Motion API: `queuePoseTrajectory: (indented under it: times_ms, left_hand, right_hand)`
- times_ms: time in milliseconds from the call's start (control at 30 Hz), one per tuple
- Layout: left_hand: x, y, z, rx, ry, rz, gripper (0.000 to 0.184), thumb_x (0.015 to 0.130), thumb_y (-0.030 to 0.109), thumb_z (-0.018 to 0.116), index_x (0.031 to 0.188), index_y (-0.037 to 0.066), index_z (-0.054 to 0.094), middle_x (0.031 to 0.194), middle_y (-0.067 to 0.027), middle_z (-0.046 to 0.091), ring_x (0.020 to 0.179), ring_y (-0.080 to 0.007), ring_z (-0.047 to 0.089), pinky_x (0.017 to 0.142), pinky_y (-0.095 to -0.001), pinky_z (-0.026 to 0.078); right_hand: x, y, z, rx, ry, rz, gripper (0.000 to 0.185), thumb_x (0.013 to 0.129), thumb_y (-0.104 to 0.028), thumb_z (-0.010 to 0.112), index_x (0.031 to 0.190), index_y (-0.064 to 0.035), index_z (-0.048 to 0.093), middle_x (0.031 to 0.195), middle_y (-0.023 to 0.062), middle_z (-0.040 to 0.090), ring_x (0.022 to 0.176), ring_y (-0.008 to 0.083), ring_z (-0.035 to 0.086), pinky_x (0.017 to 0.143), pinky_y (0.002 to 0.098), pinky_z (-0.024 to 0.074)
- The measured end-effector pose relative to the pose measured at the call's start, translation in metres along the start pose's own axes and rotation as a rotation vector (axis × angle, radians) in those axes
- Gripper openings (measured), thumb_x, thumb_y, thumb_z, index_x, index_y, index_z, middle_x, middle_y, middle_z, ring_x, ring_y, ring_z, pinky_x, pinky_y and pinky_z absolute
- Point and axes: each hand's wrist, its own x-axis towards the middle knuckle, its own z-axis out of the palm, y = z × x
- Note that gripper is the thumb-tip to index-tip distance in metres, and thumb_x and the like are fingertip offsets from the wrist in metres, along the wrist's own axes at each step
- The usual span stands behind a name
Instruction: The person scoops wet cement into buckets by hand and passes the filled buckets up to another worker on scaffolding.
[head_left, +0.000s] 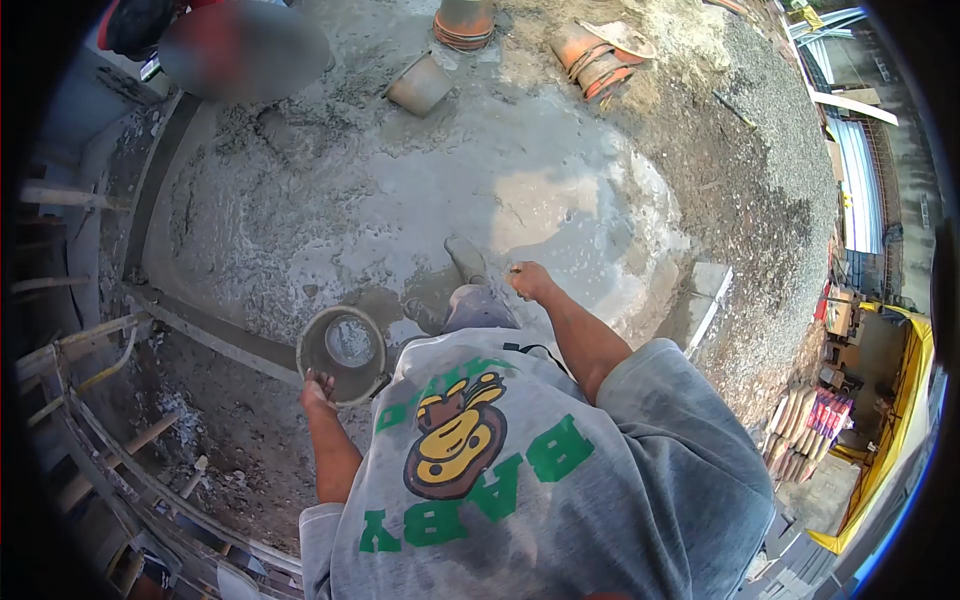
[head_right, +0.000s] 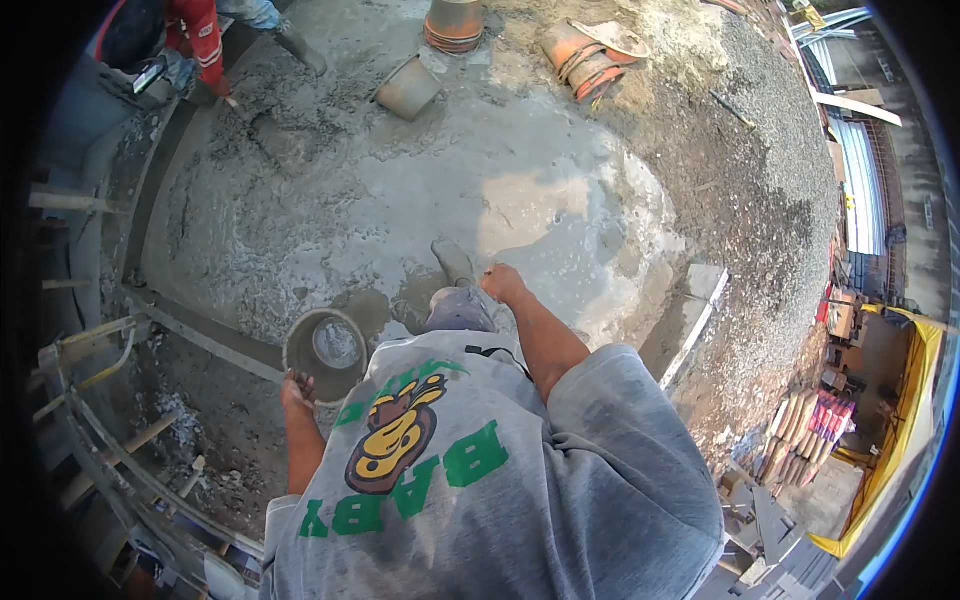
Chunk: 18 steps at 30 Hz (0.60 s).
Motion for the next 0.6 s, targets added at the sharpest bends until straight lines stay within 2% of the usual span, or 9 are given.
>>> queuePoseTrajectory:
  times_ms: [100, 167, 267, 333, 433, 467, 600]
  left_hand:
    - [0.0, 0.005, 0.001, 0.046, -0.015, 0.038, 0.027, 0.085, 0.043, 0.049, 0.094, 0.019, 0.057, 0.08, 0.0041, 0.057, 0.076, -0.0143, 0.055, 0.066, -0.0355, 0.038]
    - [-0.001, 0.007, 0.006, 0.034, -0.012, 0.073, 0.027, 0.085, 0.04, 0.051, 0.097, 0.016, 0.057, 0.081, 0.002, 0.057, 0.075, -0.0159, 0.056, 0.066, -0.0358, 0.041]
    - [0.005, 0.004, 0.018, -0.051, 0.025, 0.185, 0.027, 0.084, 0.036, 0.054, 0.096, 0.011, 0.057, 0.079, -0.003, 0.058, 0.065, -0.0169, 0.058, 0.057, -0.0316, 0.045]
    - [-0.029, 0.019, 0.03, -0.097, 0.03, 0.182, 0.023, 0.084, 0.021, 0.059, 0.089, -0.001, 0.059, 0.074, -0.0072, 0.059, 0.059, -0.0161, 0.058, 0.051, -0.025, 0.051]
    - [-0.035, 0.019, 0.037, -0.107, 0.015, 0.195, 0.023, 0.084, 0.022, 0.059, 0.087, -0.001, 0.06, 0.072, -0.0073, 0.058, 0.057, -0.0157, 0.057, 0.052, -0.0254, 0.051]
    - [-0.019, 0.012, 0.036, -0.024, -0.009, 0.195, 0.026, 0.085, 0.032, 0.053, 0.094, 0.008, 0.057, 0.079, -0.0039, 0.06, 0.063, -0.0166, 0.058, 0.045, -0.0285, 0.039]
    - [-0.023, 0.008, 0.037, -0.055, -0.001, 0.178, 0.027, 0.085, 0.032, 0.054, 0.094, 0.007, 0.058, 0.08, -0.0043, 0.06, 0.063, -0.017, 0.059, 0.045, -0.0283, 0.039]
  right_hand:
    - [0.007, 0.044, 0.029, 0.197, -0.023, 0.026, 0.03, 0.072, -0.019, 0.054, 0.095, 0.0006, 0.06, 0.063, 0.009, 0.058, 0.049, 0.0193, 0.055, 0.045, 0.0312, 0.0453]
    - [-0.01, 0.043, 0.018, 0.303, -0.108, 0.179, 0.029, 0.073, -0.019, 0.056, 0.093, 0.0016, 0.059, 0.062, 0.0063, 0.054, 0.047, 0.0154, 0.052, 0.04, 0.0287, 0.0418]
    - [-0.019, 0.053, 0.02, 0.572, -0.115, 0.345, 0.023, 0.074, -0.012, 0.057, 0.092, 0.0019, 0.055, 0.062, 0.0063, 0.049, 0.043, 0.0143, 0.046, 0.035, 0.0264, 0.0348]
    - [-0.03, 0.042, 0.007, 0.628, -0.109, 0.371, 0.024, 0.074, -0.012, 0.057, 0.094, 0.0013, 0.053, 0.063, 0.0062, 0.049, 0.043, 0.0139, 0.045, 0.035, 0.0262, 0.0347]
    - [-0.029, 0.029, -0.007, 0.665, -0.116, 0.366, 0.025, 0.075, -0.011, 0.056, 0.096, 0.001, 0.052, 0.063, 0.0062, 0.049, 0.043, 0.0134, 0.045, 0.036, 0.0257, 0.0348]
    - [-0.027, 0.022, -0.013, 0.657, -0.115, 0.356, 0.025, 0.075, -0.011, 0.056, 0.096, 0.0011, 0.052, 0.065, 0.0062, 0.049, 0.044, 0.0126, 0.044, 0.036, 0.025, 0.034]
    - [-0.01, 0.005, -0.028, 0.709, -0.102, 0.288, 0.024, 0.075, -0.012, 0.056, 0.096, -0.0003, 0.052, 0.069, 0.0057, 0.049, 0.045, 0.0115, 0.043, 0.036, 0.0236, 0.0317]
